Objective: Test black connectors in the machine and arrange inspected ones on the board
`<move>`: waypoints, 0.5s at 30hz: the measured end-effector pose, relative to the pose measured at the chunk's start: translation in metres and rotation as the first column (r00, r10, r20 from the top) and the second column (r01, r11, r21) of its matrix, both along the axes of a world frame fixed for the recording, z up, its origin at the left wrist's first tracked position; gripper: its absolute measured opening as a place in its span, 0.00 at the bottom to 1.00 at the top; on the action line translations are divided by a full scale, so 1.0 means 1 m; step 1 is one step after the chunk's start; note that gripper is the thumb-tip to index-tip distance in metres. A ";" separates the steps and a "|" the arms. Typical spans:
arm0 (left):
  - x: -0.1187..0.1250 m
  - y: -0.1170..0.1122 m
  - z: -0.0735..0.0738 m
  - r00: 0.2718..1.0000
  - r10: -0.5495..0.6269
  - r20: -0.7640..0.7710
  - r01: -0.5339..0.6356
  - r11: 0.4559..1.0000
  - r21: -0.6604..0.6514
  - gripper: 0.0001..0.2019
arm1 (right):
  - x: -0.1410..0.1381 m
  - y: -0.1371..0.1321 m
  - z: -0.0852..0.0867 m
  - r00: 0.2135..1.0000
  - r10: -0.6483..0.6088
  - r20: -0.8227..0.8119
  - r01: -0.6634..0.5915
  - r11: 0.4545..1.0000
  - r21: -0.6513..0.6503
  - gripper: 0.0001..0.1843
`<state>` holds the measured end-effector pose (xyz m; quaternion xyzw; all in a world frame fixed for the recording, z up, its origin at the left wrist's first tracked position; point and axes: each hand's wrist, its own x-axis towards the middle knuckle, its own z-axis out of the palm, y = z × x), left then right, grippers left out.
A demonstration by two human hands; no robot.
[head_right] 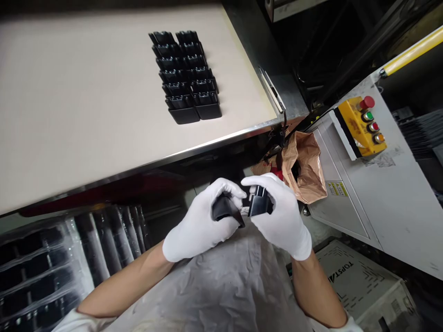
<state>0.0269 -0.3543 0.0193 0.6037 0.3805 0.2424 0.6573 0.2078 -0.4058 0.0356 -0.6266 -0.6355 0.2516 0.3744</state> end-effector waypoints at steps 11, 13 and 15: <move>0.010 0.006 -0.016 0.974 -0.090 0.207 0.117 0.985 -0.124 0.21 | 0.028 -0.009 -0.010 0.979 0.013 -0.203 -0.057 0.976 -0.211 0.30; 0.011 0.008 -0.019 0.952 -0.073 0.297 0.153 0.954 -0.257 0.18 | 0.033 -0.011 -0.021 0.894 -0.038 -0.446 -0.094 0.958 -0.271 0.26; 0.013 0.008 -0.023 0.922 -0.011 0.388 0.197 0.876 -0.441 0.19 | 0.035 -0.013 -0.035 0.707 -0.121 -0.696 -0.147 0.938 -0.312 0.22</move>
